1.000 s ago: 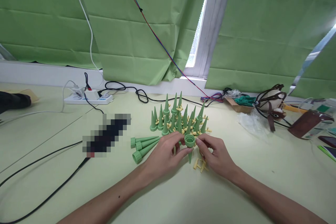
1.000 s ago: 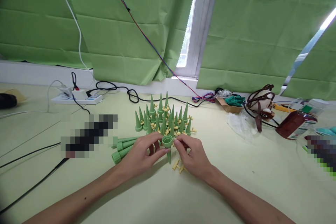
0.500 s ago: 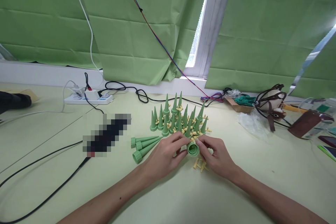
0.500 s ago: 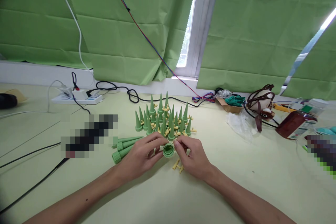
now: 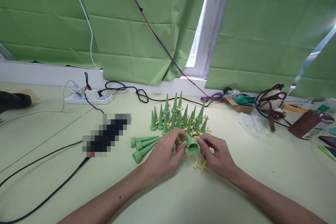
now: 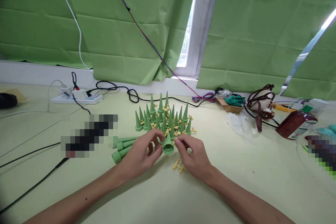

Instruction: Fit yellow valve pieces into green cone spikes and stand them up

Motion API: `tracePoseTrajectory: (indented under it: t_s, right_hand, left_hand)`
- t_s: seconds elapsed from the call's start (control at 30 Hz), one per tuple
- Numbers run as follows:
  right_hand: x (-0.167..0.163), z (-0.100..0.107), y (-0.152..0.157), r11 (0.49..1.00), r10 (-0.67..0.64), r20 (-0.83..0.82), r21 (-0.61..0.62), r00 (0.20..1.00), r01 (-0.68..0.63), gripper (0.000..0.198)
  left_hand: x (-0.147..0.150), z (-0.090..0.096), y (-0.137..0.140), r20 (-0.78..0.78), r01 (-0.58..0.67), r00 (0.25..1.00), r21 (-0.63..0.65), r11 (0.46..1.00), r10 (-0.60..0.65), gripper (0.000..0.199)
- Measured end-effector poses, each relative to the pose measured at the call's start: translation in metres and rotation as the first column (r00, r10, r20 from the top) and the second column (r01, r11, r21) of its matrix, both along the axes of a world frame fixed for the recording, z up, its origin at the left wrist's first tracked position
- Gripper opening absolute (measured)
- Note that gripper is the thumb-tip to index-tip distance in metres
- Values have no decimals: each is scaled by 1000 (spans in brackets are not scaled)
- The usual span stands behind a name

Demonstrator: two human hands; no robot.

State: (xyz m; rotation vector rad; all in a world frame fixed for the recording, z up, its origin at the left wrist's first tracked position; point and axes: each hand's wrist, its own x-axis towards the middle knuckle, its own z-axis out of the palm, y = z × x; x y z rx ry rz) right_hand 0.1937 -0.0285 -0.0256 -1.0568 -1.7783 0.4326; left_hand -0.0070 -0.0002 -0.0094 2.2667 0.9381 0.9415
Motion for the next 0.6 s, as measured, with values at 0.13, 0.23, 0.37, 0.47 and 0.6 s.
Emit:
tracePoseTrajectory:
  t_s: [0.13, 0.23, 0.37, 0.47, 0.6]
  right_hand:
    - [0, 0, 0, 1000, -3, -18, 13, 1000, 3, 29]
    - [1, -1, 0, 1000, 1, -11, 15, 1000, -1, 30]
    - [1, -2, 0, 1000, 13, 5, 22, 1000, -13, 28]
    - [2, -3, 1, 999, 19, 26, 35, 999, -20, 27]
    - [2, -3, 2, 998, 21, 41, 66, 999, -24, 25]
  left_hand:
    - [2, 6, 0, 32, -26, 999, -78, 997, 29, 25]
    - [4, 11, -1, 46, -13, 999, -146, 989, 20, 45]
    - [4, 14, -2, 22, 46, 999, -264, 963, -41, 55]
    - [4, 14, -2, 8, 75, 997, -302, 950, -77, 53]
    - [5, 13, -2, -17, 83, 996, -299, 951, -92, 49]
